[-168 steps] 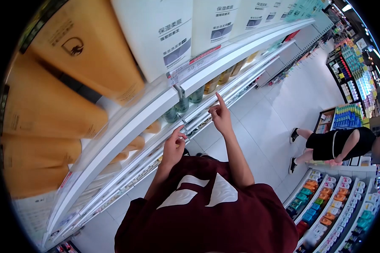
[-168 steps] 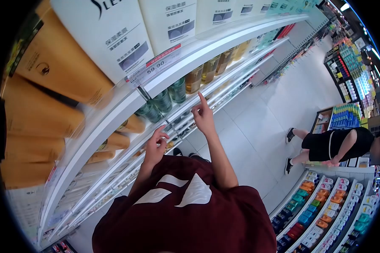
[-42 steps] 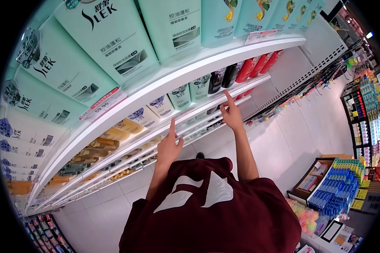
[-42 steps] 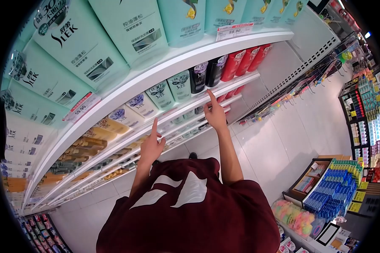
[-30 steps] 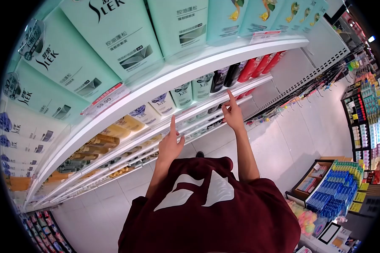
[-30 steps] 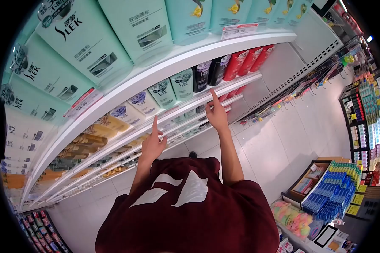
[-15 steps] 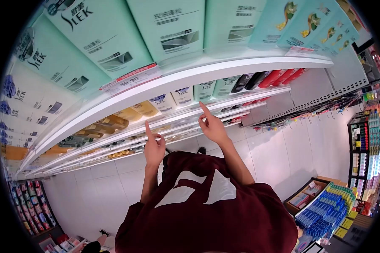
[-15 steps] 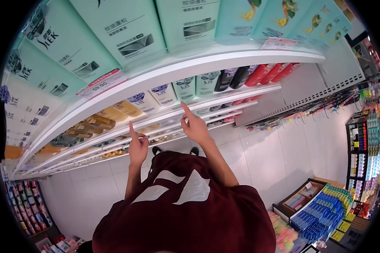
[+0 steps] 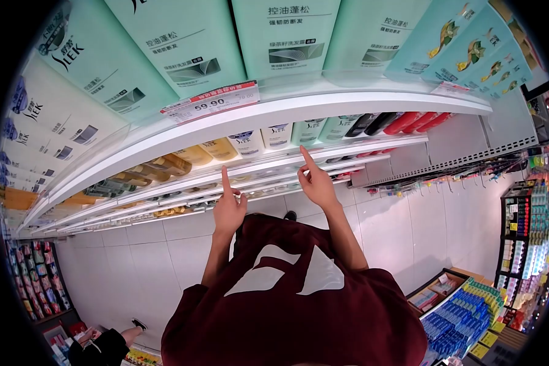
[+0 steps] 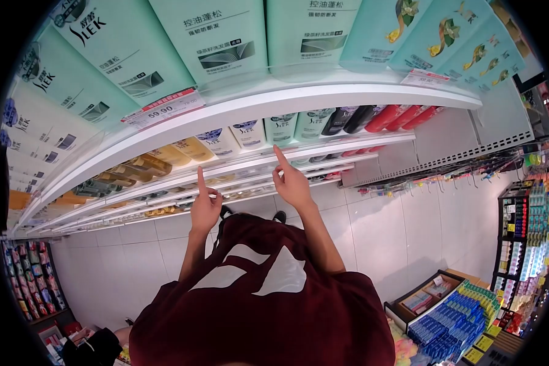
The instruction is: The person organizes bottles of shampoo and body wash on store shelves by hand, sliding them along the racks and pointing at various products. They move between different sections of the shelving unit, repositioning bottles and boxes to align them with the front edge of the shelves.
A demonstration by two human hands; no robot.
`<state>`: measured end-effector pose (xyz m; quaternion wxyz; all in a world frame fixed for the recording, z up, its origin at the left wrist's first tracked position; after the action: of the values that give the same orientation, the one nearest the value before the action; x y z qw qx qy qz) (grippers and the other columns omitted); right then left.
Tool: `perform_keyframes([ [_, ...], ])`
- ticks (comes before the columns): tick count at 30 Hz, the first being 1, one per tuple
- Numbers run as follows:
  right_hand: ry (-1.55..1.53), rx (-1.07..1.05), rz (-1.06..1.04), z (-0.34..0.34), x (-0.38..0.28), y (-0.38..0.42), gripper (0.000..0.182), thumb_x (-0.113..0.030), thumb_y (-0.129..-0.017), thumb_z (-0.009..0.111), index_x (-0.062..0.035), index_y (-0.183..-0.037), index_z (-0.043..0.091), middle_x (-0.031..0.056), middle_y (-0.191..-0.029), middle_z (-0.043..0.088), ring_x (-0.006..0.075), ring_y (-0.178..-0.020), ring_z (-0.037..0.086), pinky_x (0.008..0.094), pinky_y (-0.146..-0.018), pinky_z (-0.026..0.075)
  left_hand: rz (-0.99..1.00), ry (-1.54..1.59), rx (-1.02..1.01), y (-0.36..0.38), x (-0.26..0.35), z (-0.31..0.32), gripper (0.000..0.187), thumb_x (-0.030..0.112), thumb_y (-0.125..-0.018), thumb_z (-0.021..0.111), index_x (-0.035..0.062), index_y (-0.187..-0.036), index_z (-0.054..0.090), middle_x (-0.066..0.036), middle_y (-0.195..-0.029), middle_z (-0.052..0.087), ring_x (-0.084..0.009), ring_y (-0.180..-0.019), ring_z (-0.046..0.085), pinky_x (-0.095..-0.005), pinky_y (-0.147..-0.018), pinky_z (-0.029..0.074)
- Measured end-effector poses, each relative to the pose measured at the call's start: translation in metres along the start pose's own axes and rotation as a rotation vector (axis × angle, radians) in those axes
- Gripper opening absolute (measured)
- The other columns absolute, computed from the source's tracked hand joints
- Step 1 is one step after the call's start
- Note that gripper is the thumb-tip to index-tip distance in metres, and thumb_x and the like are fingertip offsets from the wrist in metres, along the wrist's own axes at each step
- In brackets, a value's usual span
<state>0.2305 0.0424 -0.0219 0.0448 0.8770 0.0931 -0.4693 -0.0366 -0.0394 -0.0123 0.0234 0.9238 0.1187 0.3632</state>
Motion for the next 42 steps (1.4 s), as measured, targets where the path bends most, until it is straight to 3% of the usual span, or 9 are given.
perform_keyframes([
  [18,-0.01,0.013,-0.008,0.004,-0.002,0.003,0.082,-0.009,-0.089,0.064,-0.026,-0.161,0.029,0.0054,-0.088,0.072,0.0266,-0.063,0.065,0.0419,-0.062,0.051,0.022,-0.025,-0.006,0.0,-0.004,-0.001,0.098,0.016,-0.09,0.064,0.0155,-0.165,0.0,-0.012,-0.095,0.071,-0.0327,-0.076,0.069,-0.0468,-0.07,0.054],
  [23,-0.142,0.001,-0.014,0.002,-0.015,0.005,0.085,-0.005,-0.088,0.066,-0.0221,-0.162,0.027,0.0056,-0.087,0.07,0.0211,-0.061,0.062,0.0364,-0.062,0.051,0.046,-0.032,0.009,0.0,-0.005,0.0,0.098,0.014,-0.09,0.064,0.0153,-0.165,0.001,-0.011,-0.094,0.071,-0.0316,-0.073,0.069,-0.0457,-0.068,0.054],
  [32,-0.46,-0.053,0.024,0.012,0.0,0.003,0.086,-0.003,-0.09,0.067,-0.0157,-0.163,0.025,0.003,-0.085,0.068,0.0096,-0.063,0.051,0.0261,-0.064,0.046,0.088,0.289,0.115,-0.007,-0.002,0.004,0.09,0.003,-0.093,0.06,0.0138,-0.165,0.007,-0.006,-0.093,0.072,-0.0164,-0.066,0.064,-0.0327,-0.063,0.052],
  [34,-0.447,-0.052,-0.02,0.011,-0.001,-0.001,0.086,0.0,-0.091,0.065,-0.0153,-0.164,0.022,0.002,-0.085,0.067,0.0073,-0.063,0.051,0.0234,-0.062,0.046,0.102,0.568,0.069,-0.015,-0.013,0.013,0.09,-0.002,-0.094,0.058,0.0151,-0.165,0.005,-0.007,-0.094,0.07,-0.0117,-0.065,0.061,-0.0281,-0.063,0.052],
  [37,-0.449,-0.065,-0.06,0.01,-0.001,-0.005,0.086,0.003,-0.093,0.063,-0.0152,-0.164,0.018,0.0012,-0.086,0.066,0.005,-0.063,0.052,0.0208,-0.06,0.045,-0.01,0.763,-0.013,-0.014,-0.011,0.016,0.091,-0.005,-0.094,0.055,0.0171,-0.165,0.001,-0.009,-0.096,0.068,-0.0112,-0.066,0.061,-0.0271,-0.065,0.054],
  [42,-0.511,-0.102,0.039,0.016,0.003,-0.007,0.087,-0.001,-0.09,0.066,-0.0146,-0.164,0.022,0.0015,-0.085,0.067,0.0067,-0.064,0.048,0.0235,-0.063,0.044,0.011,0.828,-0.005,-0.015,-0.011,0.013,0.092,-0.007,-0.094,0.052,0.0184,-0.165,-0.002,-0.01,-0.097,0.067,-0.0123,-0.068,0.062,-0.0276,-0.066,0.057],
])
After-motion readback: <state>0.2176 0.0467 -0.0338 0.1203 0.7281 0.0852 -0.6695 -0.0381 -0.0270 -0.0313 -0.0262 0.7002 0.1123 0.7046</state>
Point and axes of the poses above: each hand's wrist, its own y-axis away from the middle knuckle, its own z-axis out of the palm, x = y × z, the point moved 1 cm from there along -y, towards the middle knuckle
